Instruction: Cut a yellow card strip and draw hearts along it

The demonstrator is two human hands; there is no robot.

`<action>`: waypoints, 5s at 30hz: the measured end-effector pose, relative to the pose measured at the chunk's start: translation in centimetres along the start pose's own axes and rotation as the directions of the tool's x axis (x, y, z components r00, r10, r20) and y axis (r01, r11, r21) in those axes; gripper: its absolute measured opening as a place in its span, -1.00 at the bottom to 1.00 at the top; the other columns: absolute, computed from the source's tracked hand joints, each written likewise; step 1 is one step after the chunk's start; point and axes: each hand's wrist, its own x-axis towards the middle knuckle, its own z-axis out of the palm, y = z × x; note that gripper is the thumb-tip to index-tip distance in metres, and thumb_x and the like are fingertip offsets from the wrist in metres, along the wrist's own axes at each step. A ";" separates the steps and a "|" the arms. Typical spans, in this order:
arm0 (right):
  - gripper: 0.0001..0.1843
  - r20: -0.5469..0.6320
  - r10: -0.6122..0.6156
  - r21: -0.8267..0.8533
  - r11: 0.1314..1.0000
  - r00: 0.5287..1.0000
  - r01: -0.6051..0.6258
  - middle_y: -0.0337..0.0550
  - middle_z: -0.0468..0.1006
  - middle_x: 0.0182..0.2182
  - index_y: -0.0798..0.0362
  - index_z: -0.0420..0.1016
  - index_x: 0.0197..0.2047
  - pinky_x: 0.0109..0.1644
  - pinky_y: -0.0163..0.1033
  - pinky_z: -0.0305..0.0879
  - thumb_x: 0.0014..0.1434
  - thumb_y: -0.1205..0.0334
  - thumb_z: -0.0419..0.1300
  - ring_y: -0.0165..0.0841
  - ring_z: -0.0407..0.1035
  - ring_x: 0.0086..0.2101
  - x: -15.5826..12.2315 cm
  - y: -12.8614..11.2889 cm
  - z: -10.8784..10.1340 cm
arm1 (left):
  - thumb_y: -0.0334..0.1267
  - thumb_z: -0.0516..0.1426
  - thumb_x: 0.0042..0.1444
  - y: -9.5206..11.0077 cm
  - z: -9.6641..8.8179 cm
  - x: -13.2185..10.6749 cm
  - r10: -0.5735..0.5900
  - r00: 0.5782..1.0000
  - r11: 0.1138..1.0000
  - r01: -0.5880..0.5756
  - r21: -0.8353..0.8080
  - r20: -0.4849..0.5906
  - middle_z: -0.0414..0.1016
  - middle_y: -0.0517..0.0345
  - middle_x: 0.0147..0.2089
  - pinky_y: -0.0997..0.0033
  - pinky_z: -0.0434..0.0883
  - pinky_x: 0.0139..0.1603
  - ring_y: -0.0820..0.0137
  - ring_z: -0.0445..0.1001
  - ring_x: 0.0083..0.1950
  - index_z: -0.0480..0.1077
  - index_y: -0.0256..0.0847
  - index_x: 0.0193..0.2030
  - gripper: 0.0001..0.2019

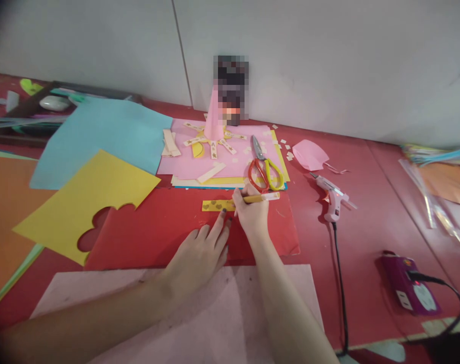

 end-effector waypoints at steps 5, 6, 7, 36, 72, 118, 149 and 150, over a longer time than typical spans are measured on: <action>-0.68 -0.003 -0.009 -0.011 1.000 1.000 0.009 -0.43 0.26 -0.83 0.01 0.11 -0.63 -0.50 -0.40 0.20 0.10 0.21 0.08 -0.50 0.26 -0.71 0.0 0.0 0.0 | -0.26 -0.19 0.20 0.0 0.0 0.1 -0.003 1.000 1.000 0.003 -0.001 0.001 0.11 -0.15 0.26 0.26 0.29 -0.32 0.28 0.34 -0.25 0.14 -0.36 0.18 -0.56; -0.68 0.000 -0.012 -0.013 1.000 1.000 0.012 -0.43 0.26 -0.82 0.02 0.12 -0.63 -0.50 -0.40 0.21 0.10 0.21 0.08 -0.50 0.26 -0.71 0.0 0.0 0.0 | -0.26 -0.19 0.20 0.0 0.0 0.1 -0.002 1.000 1.000 0.002 0.003 0.001 0.11 -0.15 0.26 0.26 0.29 -0.32 0.28 0.34 -0.25 0.14 -0.36 0.18 -0.56; -0.68 0.005 -0.014 -0.017 1.000 1.000 0.014 -0.43 0.27 -0.82 0.02 0.12 -0.63 -0.49 -0.40 0.21 0.10 0.20 0.08 -0.50 0.25 -0.71 -0.1 -0.1 0.0 | -0.27 -0.19 0.20 0.0 0.0 0.1 -0.002 1.000 1.000 0.002 0.006 -0.001 0.11 -0.15 0.26 0.26 0.29 -0.32 0.28 0.34 -0.25 0.14 -0.36 0.18 -0.56; -0.70 -0.011 0.048 0.091 0.995 0.999 -0.046 -0.47 0.16 -0.87 0.00 0.09 -0.63 -0.58 -0.40 0.21 0.05 0.23 0.09 -0.46 0.27 -0.74 0.1 0.3 0.1 | -0.26 -0.20 0.20 0.0 0.3 0.1 0.001 1.000 1.000 -0.001 -0.007 -0.013 0.13 -0.17 0.25 0.25 0.29 -0.34 0.27 0.33 -0.27 0.13 -0.37 0.19 -0.55; -0.68 -0.074 0.040 -0.027 0.999 0.996 -0.042 -0.46 0.14 -0.87 0.00 0.07 -0.66 -0.58 -0.41 0.18 0.04 0.23 0.08 -0.49 0.21 -0.75 0.1 0.4 0.1 | -0.26 -0.17 0.20 0.1 0.4 0.1 -0.020 1.000 0.999 0.019 -0.044 -0.015 0.09 -0.14 0.27 0.26 0.27 -0.31 0.29 0.33 -0.25 0.12 -0.33 0.20 -0.56; -0.67 -0.009 0.094 0.356 0.931 0.996 -0.084 -0.46 0.18 -0.86 0.05 0.22 -0.63 -0.63 -0.40 0.17 0.04 0.08 0.14 -0.52 0.17 -0.78 0.6 1.0 0.1 | -0.34 -0.09 0.14 0.5 -0.2 0.5 -0.088 0.995 0.996 0.089 0.019 -0.056 0.21 -0.13 0.20 0.27 0.34 -0.23 0.27 0.38 -0.16 0.18 -0.34 0.15 -0.58; -0.67 0.086 -0.021 0.293 0.956 0.996 -0.005 -0.43 0.20 -0.81 0.03 0.17 -0.59 -0.57 -0.38 0.16 0.10 0.06 0.09 -0.50 0.20 -0.72 0.6 1.2 0.0 | -0.40 -0.11 0.14 -0.5 1.2 0.9 -0.145 0.984 0.965 0.118 -0.236 -0.101 0.33 -0.03 0.07 0.28 0.42 -0.17 0.31 0.43 -0.14 0.17 -0.27 0.14 -0.60; -0.66 0.091 -0.029 0.280 0.960 0.995 0.002 -0.41 0.23 -0.80 0.03 0.17 -0.59 -0.56 -0.38 0.16 0.10 0.05 0.09 -0.50 0.21 -0.71 0.6 1.1 0.0 | -0.40 -0.11 0.14 -0.6 1.2 0.9 -0.145 0.984 0.964 0.118 -0.239 -0.100 0.33 -0.03 0.07 0.28 0.42 -0.17 0.31 0.44 -0.15 0.18 -0.27 0.14 -0.60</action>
